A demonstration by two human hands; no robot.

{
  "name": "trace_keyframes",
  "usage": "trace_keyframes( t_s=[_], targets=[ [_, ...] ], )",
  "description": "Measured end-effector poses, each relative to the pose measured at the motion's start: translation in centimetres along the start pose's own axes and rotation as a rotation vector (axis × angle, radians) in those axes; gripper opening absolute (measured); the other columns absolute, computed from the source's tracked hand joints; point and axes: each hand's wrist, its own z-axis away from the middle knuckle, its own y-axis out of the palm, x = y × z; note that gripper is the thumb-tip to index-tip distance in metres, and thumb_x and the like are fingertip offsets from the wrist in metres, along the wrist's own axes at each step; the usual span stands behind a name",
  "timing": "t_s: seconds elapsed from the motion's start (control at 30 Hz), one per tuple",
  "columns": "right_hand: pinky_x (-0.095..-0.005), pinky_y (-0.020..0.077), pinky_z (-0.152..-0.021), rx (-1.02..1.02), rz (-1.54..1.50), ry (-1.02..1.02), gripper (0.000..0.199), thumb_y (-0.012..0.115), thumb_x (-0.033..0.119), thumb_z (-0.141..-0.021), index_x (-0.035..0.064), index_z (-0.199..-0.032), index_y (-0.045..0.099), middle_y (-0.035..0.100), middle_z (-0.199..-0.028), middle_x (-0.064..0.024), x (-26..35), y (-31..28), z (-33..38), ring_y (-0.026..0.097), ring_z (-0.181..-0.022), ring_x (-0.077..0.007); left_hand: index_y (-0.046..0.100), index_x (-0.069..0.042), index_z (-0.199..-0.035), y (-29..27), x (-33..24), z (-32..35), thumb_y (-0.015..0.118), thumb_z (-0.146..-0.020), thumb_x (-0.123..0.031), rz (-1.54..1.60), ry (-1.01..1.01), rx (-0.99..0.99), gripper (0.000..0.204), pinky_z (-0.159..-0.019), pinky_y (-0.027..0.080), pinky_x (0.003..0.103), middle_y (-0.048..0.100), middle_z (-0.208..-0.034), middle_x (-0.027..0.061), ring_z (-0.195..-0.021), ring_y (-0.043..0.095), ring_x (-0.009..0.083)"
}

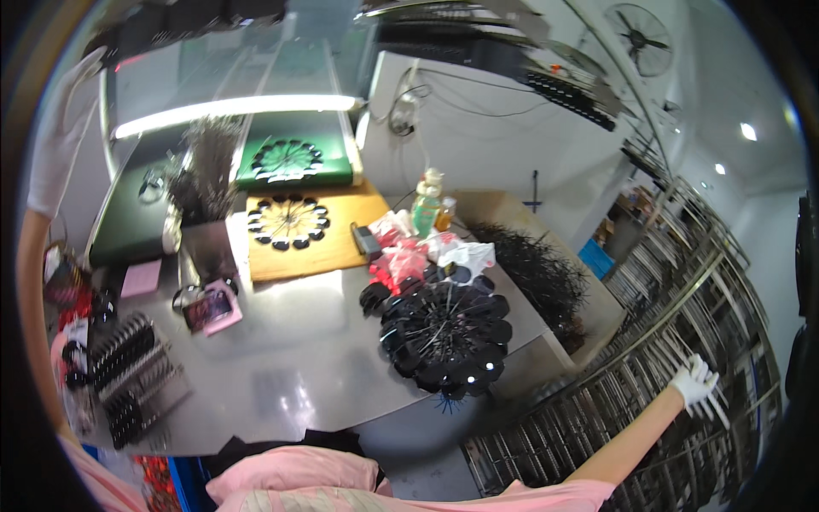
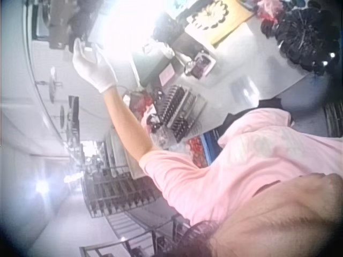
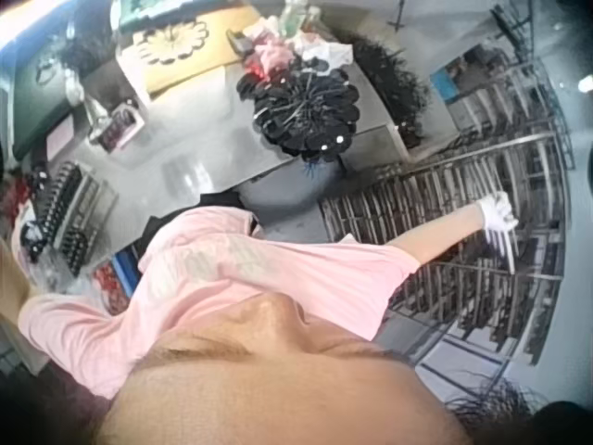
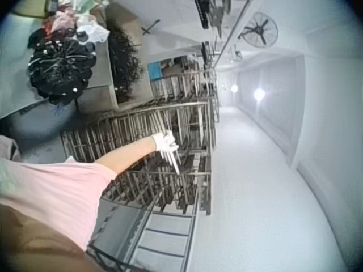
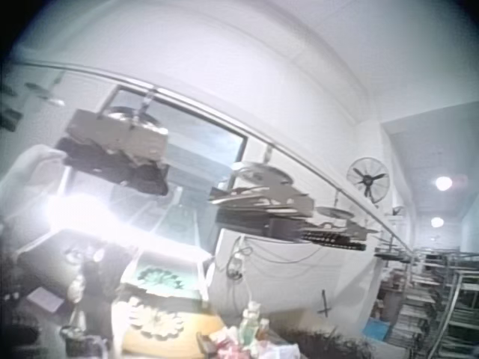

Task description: The person assembles small black circular components onto metal rods, then inserts the rods into a metal rack. They repeat this process, handling multiple components and rods, and occasionally repositioning items on the table.

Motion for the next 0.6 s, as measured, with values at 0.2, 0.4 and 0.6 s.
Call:
trace_keyframes(
  t_s=[0.2, 0.4, 0.6],
  targets=[
    [-0.0385, 0.0366, -0.060, -0.070, -0.043, -0.001, 0.040, 0.048, 0.018, -0.103, 0.0139, -0.066, 0.036, 0.030, -0.056, -0.0024, 6.7, 9.7, 14.1, 0.034, -0.052, -0.0195, 0.057, -0.004, -0.141, 0.7, -2.9, 3.0, 0.066, -0.093, -0.001, 0.055, 0.038, 0.190, 0.049, -0.111, 0.045, 0.040, 0.063, -0.138, 0.0118, -0.128, 0.059, 0.0292],
    [-0.0261, 0.0211, -0.044, 0.218, -0.059, 0.455, 0.033, 0.038, 0.012, -0.111, 0.0134, -0.078, 0.039, 0.026, -0.055, 0.0029, 8.5, 21.9, 28.5, 0.021, -0.045, -0.0077, 0.060, -0.006, -0.136, 2.1, -8.4, 5.2, 0.070, -0.088, -0.002, 0.261, -0.028, 0.186, 0.049, -0.104, 0.047, 0.042, 0.067, -0.126, 0.0134, -0.118, 0.061, 0.0329],
    [-0.0290, 0.0303, -0.048, 0.546, -0.804, 1.715, 0.031, 0.046, -0.010, -0.091, 0.0130, -0.076, 0.033, 0.032, -0.057, 0.0030, 5.8, 32.1, 35.3, 0.037, -0.049, -0.0120, 0.059, -0.010, -0.132, 1.2, -11.7, 9.6, 0.076, -0.080, -0.005, 0.338, 0.124, 0.531, 0.055, -0.095, 0.047, 0.049, 0.064, -0.110, 0.0126, -0.103, 0.059, 0.0364]
  ],
)
